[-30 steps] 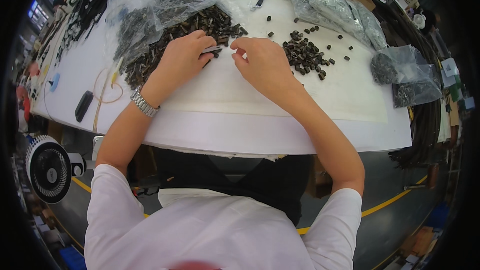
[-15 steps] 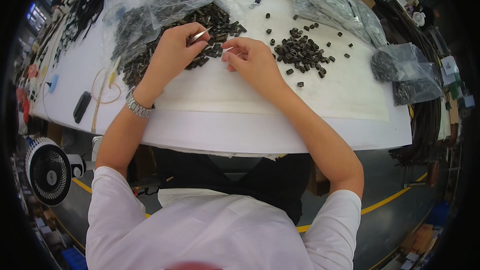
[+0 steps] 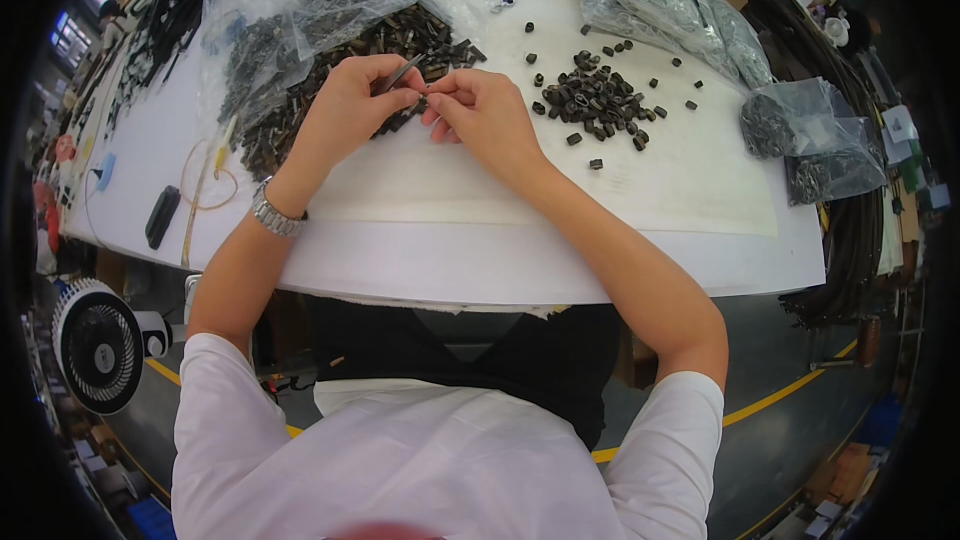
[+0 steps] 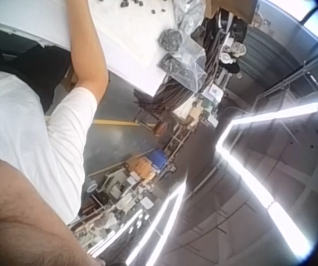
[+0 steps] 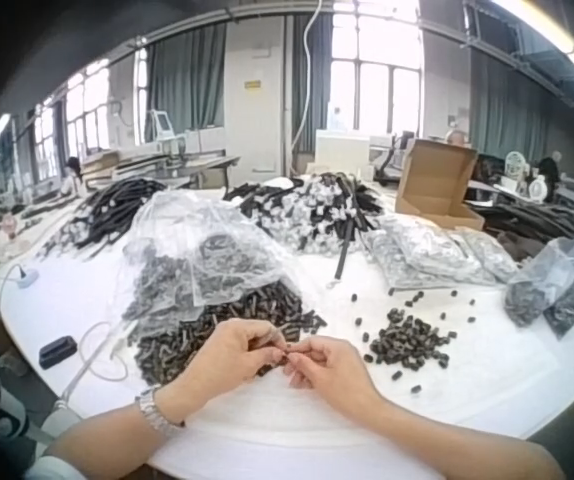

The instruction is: Assembling small black cylindrical components using a pair of tweezers at a workshop table.

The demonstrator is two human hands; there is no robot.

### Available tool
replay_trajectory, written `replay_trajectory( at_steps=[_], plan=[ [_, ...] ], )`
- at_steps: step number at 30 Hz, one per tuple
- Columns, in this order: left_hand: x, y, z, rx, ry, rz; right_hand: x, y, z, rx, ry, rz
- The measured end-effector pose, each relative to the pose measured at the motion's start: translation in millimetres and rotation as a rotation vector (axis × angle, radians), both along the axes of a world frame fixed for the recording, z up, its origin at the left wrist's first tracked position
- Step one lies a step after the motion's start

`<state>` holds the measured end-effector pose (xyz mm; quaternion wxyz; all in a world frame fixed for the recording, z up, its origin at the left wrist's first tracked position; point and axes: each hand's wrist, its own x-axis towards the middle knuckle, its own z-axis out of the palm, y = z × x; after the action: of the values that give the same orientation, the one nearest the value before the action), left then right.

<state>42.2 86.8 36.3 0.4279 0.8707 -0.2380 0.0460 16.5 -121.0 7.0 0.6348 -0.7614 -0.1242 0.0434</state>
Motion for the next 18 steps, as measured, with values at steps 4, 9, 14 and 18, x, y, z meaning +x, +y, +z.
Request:
replay_trajectory(
  at_steps=[4, 9, 14, 18],
  plan=[
    [1, -2, -3, -0.023, -0.001, 0.004, 4, -4, -10, 0.154, 0.015, -0.044],
    [-5, -4, 1, -0.046, -0.033, -0.001, 5, -7, -9, 0.291, 0.069, -0.012],
    [-8, -6, 5, -0.103, 0.003, -0.081, 6, -20, -9, 0.575, 0.328, 0.088],
    [-8, -5, 4, -0.161, 0.098, -0.088, 3, -19, -10, 0.819, 0.514, 0.253]
  ],
)
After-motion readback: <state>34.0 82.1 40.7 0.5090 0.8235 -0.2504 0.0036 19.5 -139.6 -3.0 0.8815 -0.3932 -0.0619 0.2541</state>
